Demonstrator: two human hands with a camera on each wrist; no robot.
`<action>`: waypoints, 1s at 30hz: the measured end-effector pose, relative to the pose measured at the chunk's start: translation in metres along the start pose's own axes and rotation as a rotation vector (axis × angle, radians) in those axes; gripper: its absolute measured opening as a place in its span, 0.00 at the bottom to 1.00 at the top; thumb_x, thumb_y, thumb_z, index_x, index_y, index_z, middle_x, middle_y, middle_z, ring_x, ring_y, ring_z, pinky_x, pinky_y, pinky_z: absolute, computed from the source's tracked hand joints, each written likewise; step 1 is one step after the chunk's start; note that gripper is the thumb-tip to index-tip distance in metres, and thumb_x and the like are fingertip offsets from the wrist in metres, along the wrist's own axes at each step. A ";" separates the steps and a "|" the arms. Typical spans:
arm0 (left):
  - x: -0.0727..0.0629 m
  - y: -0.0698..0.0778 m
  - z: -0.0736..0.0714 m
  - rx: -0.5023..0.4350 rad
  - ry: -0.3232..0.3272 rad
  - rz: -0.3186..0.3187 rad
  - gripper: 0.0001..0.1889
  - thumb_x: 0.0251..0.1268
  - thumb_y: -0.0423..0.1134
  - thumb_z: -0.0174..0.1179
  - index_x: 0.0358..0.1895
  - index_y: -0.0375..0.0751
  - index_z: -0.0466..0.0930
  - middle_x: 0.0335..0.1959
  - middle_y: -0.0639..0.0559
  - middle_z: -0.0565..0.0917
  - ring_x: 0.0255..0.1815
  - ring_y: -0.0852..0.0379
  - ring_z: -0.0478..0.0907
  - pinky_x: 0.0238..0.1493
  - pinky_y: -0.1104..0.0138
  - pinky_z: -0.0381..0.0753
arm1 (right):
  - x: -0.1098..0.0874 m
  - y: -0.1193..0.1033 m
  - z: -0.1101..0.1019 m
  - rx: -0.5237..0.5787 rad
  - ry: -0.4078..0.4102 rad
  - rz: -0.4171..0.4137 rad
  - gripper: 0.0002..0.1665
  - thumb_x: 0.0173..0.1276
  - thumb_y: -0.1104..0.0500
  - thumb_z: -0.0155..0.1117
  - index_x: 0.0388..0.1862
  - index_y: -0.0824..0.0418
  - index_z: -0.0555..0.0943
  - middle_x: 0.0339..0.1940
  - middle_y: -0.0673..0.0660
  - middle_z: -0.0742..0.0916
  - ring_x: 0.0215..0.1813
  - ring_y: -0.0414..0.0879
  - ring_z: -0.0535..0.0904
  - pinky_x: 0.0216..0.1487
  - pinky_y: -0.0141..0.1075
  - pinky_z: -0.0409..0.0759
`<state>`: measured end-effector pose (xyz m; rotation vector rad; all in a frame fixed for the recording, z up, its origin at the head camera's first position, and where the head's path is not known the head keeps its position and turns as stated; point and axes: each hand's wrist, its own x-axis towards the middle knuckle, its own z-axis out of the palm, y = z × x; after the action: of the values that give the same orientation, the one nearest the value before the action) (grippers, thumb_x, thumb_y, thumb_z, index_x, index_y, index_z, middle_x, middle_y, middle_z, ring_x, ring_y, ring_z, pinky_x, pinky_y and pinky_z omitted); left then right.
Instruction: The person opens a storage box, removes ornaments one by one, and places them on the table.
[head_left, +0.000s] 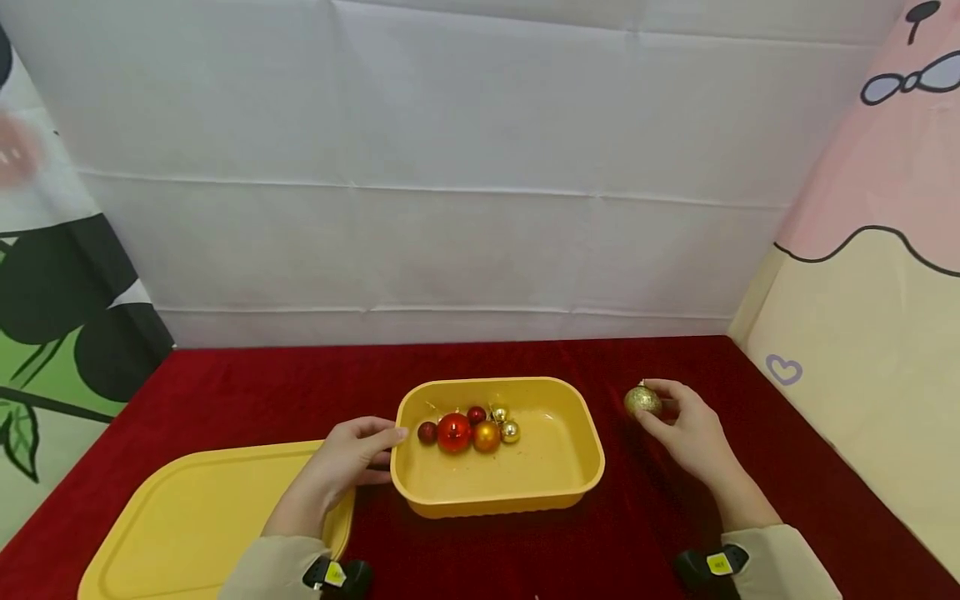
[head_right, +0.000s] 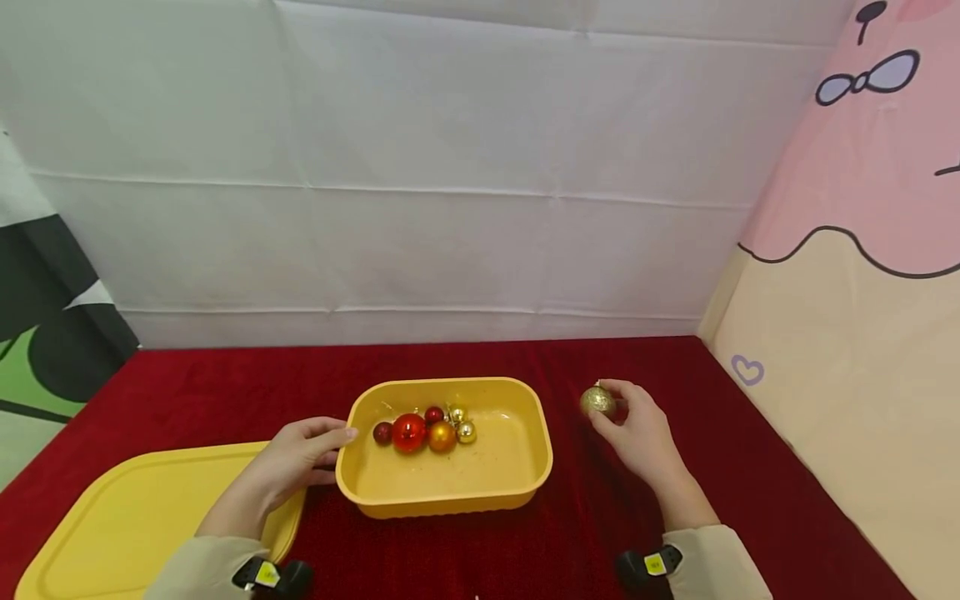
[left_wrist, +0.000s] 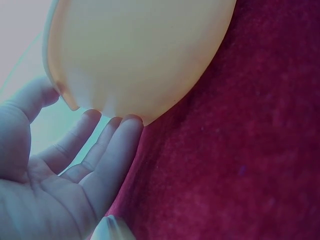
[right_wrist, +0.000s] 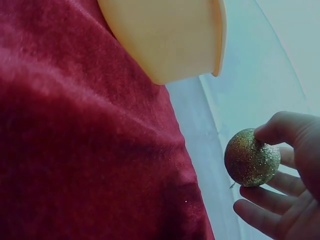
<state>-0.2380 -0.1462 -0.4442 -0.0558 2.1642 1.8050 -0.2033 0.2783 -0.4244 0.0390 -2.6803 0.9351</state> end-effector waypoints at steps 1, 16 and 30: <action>0.000 0.000 0.000 0.002 -0.002 0.001 0.25 0.63 0.47 0.61 0.55 0.31 0.72 0.47 0.43 0.80 0.36 0.56 0.82 0.37 0.62 0.85 | 0.000 0.001 0.000 -0.003 -0.001 -0.003 0.28 0.65 0.55 0.64 0.60 0.65 0.71 0.56 0.69 0.78 0.53 0.62 0.78 0.49 0.52 0.80; 0.004 0.003 0.001 0.021 0.002 0.007 0.26 0.62 0.48 0.61 0.56 0.31 0.72 0.47 0.42 0.80 0.36 0.56 0.82 0.38 0.61 0.85 | 0.002 0.008 -0.001 -0.024 -0.020 -0.007 0.29 0.64 0.58 0.64 0.62 0.66 0.69 0.56 0.69 0.77 0.53 0.63 0.78 0.49 0.54 0.79; 0.001 0.000 0.000 0.000 -0.020 0.010 0.27 0.63 0.48 0.61 0.57 0.30 0.70 0.47 0.42 0.80 0.36 0.56 0.83 0.38 0.61 0.85 | 0.002 0.017 -0.006 -0.051 -0.056 0.037 0.32 0.63 0.60 0.63 0.64 0.69 0.66 0.58 0.72 0.76 0.55 0.66 0.77 0.52 0.55 0.78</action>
<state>-0.2393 -0.1462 -0.4442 -0.0272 2.1552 1.8029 -0.2059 0.2950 -0.4298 0.0041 -2.7641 0.8892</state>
